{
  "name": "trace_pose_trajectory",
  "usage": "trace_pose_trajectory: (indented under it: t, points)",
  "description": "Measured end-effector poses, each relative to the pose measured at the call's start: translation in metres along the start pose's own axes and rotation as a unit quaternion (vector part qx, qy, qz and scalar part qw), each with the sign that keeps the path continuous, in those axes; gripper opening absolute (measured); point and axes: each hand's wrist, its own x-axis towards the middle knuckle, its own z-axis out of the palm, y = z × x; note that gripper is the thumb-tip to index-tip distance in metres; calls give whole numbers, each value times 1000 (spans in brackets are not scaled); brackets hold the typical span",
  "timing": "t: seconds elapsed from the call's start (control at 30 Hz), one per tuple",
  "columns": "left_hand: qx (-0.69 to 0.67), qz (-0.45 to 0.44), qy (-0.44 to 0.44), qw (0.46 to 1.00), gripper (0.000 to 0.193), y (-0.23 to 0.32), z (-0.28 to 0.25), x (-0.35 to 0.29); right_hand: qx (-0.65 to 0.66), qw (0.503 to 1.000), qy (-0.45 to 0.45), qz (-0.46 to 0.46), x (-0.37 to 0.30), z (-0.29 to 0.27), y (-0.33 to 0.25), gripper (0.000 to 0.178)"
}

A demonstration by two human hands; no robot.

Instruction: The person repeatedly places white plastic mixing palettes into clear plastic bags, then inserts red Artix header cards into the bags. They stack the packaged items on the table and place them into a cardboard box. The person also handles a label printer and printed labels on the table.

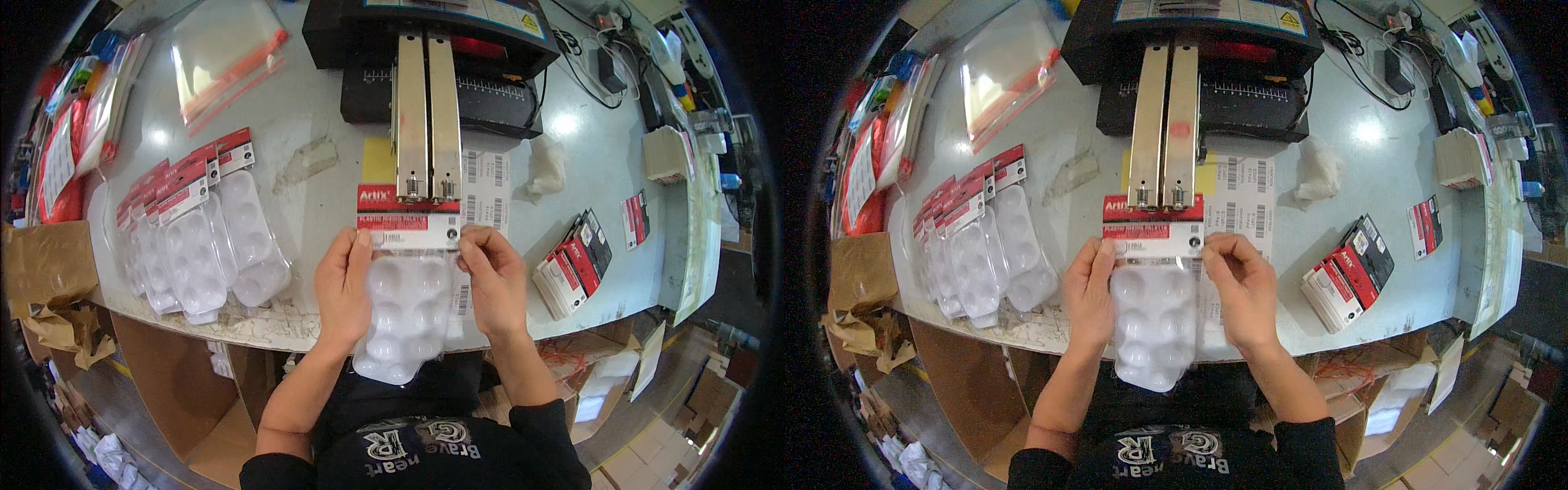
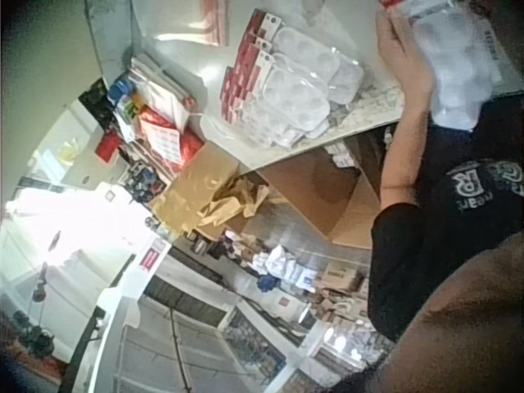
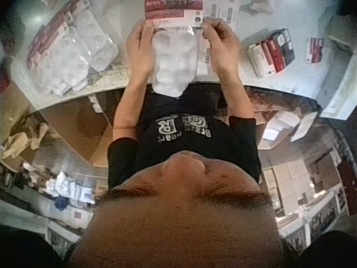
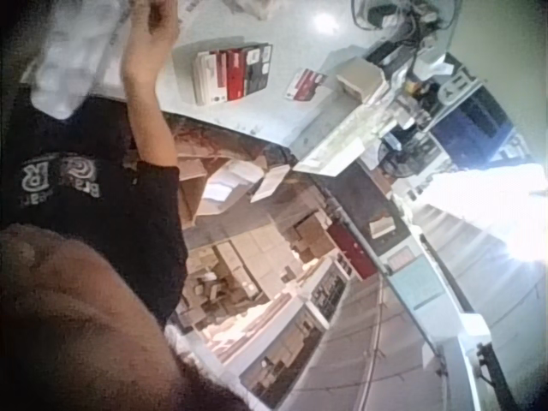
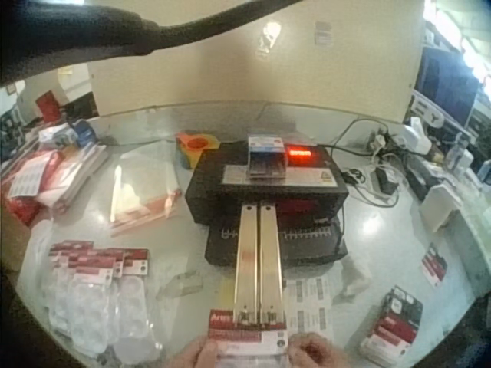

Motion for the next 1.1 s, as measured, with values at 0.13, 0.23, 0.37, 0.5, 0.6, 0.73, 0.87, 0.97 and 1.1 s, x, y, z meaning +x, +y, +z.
trace_pose_trajectory:
  t: [0.13,0.23,0.37,0.5,0.6,0.73,0.87,0.97,1.1]
  points:
    - [85,75,11,993,29,-12,3,29,-46,996,12,-73,23,2,8,8]
    - [86,99,5,991,30,-20,1,37,-28,993,-9,-110,33,-1,15,7]
    - [81,139,33,986,32,-28,9,33,-58,995,3,-85,33,1,14,8]
    - [151,76,23,985,29,-6,-10,33,-291,943,-42,-155,19,-24,-21,21]
    - [373,11,123,920,35,33,-68,38,-481,843,96,-220,-3,-89,-58,68]
    - [582,199,120,779,23,32,-87,16,-690,705,92,-139,-9,-165,-49,114]
    - [523,191,-97,825,28,-9,-46,-27,-551,819,76,-140,-3,-188,-38,127]
    - [463,175,-116,861,23,-22,-33,-34,-594,781,57,-184,1,-187,-45,121]
    - [368,152,-136,907,14,-12,-34,-34,-494,858,79,-114,4,-185,-57,102]
